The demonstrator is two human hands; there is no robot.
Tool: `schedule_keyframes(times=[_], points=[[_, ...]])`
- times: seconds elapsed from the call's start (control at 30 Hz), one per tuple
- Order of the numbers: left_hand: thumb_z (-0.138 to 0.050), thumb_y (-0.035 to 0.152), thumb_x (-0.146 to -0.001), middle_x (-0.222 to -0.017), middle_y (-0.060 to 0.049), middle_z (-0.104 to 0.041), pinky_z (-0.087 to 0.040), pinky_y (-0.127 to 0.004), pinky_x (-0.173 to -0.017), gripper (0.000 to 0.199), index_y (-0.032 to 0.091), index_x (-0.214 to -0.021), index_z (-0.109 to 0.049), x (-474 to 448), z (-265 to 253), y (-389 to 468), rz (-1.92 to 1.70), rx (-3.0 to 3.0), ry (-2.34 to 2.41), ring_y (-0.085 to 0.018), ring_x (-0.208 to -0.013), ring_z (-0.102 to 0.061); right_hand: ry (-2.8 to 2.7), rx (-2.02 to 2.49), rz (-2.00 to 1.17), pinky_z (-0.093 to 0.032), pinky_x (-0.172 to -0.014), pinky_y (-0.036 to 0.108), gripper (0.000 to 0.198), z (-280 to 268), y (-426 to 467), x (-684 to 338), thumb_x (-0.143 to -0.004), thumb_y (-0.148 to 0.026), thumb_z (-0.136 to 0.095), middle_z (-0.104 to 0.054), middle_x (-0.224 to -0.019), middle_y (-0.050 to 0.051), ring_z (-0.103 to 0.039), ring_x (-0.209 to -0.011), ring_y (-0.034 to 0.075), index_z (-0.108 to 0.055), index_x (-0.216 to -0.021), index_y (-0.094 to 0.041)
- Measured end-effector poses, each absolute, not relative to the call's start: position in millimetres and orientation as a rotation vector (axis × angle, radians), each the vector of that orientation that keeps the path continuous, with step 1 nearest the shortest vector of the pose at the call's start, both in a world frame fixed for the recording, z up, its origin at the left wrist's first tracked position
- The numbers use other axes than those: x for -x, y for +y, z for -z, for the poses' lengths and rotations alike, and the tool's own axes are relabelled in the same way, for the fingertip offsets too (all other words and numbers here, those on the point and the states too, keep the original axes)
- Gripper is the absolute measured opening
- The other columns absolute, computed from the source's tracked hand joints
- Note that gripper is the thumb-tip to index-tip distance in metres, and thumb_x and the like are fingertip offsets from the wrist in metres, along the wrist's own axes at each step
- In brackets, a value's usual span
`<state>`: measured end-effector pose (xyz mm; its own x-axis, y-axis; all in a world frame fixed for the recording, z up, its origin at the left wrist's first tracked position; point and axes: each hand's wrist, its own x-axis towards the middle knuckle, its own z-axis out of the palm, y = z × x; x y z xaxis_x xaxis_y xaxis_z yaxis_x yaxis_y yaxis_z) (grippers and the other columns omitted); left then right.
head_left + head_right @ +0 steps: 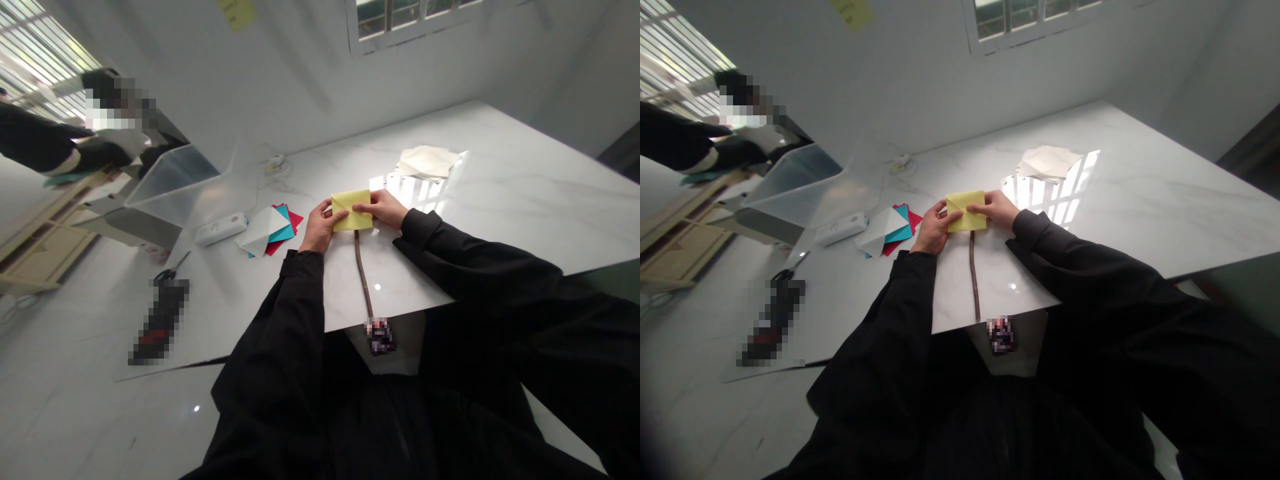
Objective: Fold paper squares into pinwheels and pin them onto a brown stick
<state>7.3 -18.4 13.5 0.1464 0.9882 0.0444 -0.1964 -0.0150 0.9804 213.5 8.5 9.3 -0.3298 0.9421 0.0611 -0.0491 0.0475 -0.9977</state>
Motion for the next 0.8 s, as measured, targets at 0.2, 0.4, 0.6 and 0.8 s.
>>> schedule_keyframes(times=[0.2,0.4,0.6,0.8], points=[[-0.101,0.042,-0.057,-0.102,-0.011,-0.082,-0.064,-0.043,-0.094,0.080,0.015,-0.123,-0.067,-8.8,-13.0,-19.0,-1.206,-1.193,0.961,-0.029,-0.098,-0.080,-1.532,0.934,-1.433,-0.064,-0.079,0.038,0.034,-10.8,8.9,-214.7,-0.078,-0.041,-0.089,-0.082,-0.096,0.010,-0.074,-0.080,0.023,-0.081,-0.097,-0.014],[-0.100,0.048,-0.057,-0.101,-0.011,-0.082,-0.064,-0.043,-0.091,0.077,0.016,-0.120,-0.068,-9.7,-13.8,-20.2,-1.222,-1.183,0.963,-0.028,-0.095,-0.080,-1.619,1.009,-1.346,-0.063,-0.078,0.037,0.025,-14.6,5.9,-215.5,-0.083,-0.038,-0.084,-0.082,-0.092,0.009,-0.073,-0.079,0.023,-0.081,-0.091,-0.015],[-0.100,0.049,-0.059,-0.104,-0.011,-0.082,-0.064,-0.043,-0.093,0.073,0.017,-0.118,-0.069,-10.1,-14.3,-22.7,-1.230,-1.190,0.953,-0.028,-0.095,-0.080,-1.596,0.996,-1.340,-0.062,-0.075,0.034,0.031,-15.9,2.6,-214.2,-0.080,-0.042,-0.086,-0.082,-0.095,0.009,-0.073,-0.081,0.022,-0.082,-0.094,-0.015],[-0.099,0.048,-0.062,-0.106,-0.012,-0.082,-0.062,-0.041,-0.095,0.068,0.014,-0.115,-0.073,-11.7,-14.0,-24.4,-1.243,-1.220,0.950,-0.026,-0.096,-0.079,-1.538,0.982,-1.303,-0.061,-0.075,0.033,0.041,-13.8,2.3,-210.8,-0.076,-0.049,-0.087,-0.082,-0.093,0.010,-0.074,-0.082,0.023,-0.080,-0.093,-0.013]])
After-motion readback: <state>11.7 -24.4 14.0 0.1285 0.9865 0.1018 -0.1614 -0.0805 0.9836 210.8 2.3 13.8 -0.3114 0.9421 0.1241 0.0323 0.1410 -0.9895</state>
